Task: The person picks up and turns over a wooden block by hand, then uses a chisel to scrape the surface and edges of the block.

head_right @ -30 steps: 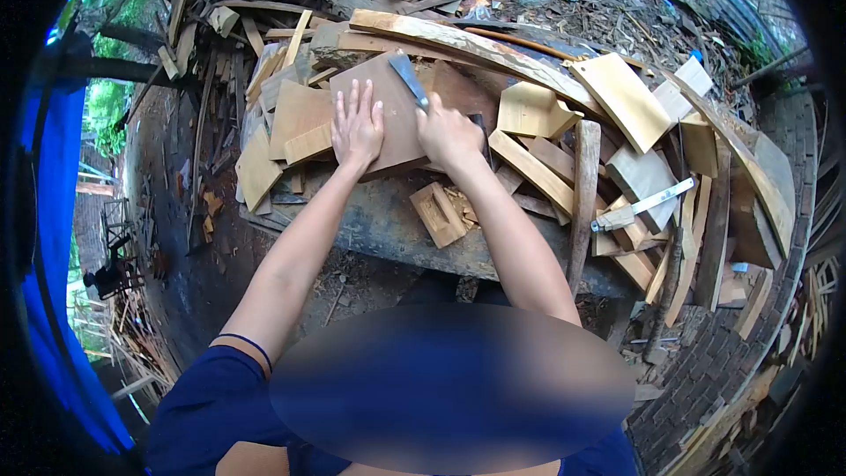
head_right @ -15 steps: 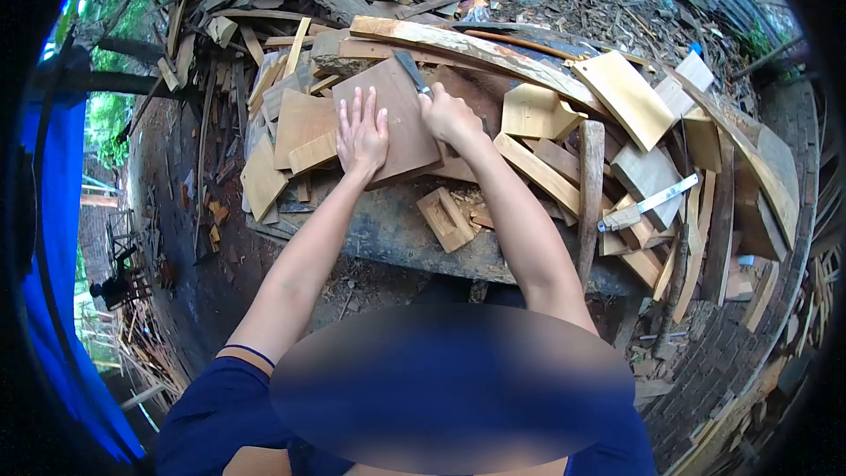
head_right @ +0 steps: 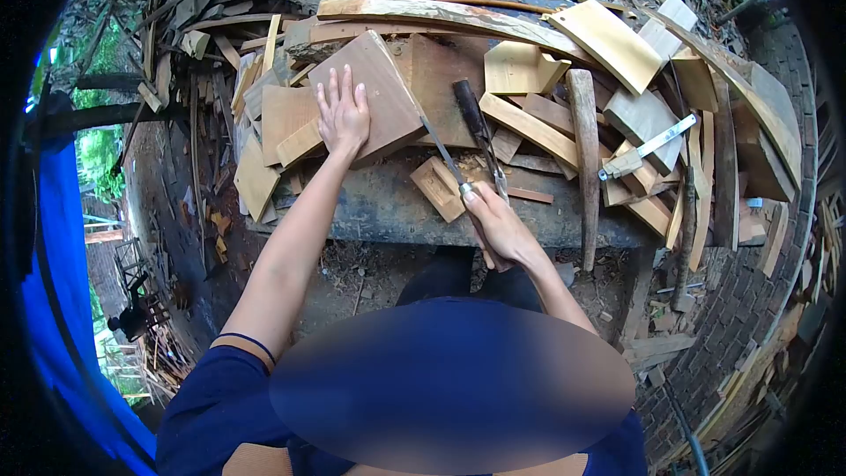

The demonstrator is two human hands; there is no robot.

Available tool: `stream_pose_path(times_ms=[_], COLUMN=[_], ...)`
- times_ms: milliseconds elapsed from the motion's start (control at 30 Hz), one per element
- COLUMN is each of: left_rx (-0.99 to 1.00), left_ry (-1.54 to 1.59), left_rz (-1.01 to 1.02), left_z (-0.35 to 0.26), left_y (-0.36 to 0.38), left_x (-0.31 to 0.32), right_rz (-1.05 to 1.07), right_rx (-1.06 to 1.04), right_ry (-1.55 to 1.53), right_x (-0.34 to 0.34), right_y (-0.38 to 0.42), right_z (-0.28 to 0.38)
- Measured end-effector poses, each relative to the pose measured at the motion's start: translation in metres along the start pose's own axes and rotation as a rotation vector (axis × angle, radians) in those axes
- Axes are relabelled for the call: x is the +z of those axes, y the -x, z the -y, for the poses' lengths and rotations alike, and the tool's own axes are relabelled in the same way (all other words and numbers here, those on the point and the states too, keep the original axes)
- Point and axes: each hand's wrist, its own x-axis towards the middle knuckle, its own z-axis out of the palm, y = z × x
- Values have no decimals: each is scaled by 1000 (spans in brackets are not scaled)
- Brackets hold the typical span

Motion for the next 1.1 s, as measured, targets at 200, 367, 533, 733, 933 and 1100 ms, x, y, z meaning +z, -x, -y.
stream_pose_path(times_ms=[200, 367, 533, 733, 933, 1100], left_rx=[8, -1, -3, -5, -8, -17], left_ry=[8, 8, 6, 0, 4, 11], left_rz=[32, 37, 33, 27, 33, 54], left_z=[1, 1, -1, -1, -1, -3], left_y=[4, 0, 2, -3, 0, 3], left_x=[-1, -1, 1, -1, -5, -7], right_rz=[-60, -131, -130, -173, -263, -248], right_rx=[-99, -103, -49, 42, -67, -69], right_ry=[129, 271, 309, 350, 431, 464], right_x=[3, -3, -2, 13, 20, 14], right_y=[-36, -4, 1, 4, 9, -21], right_z=[16, -4, 13, 25, 14, 16])
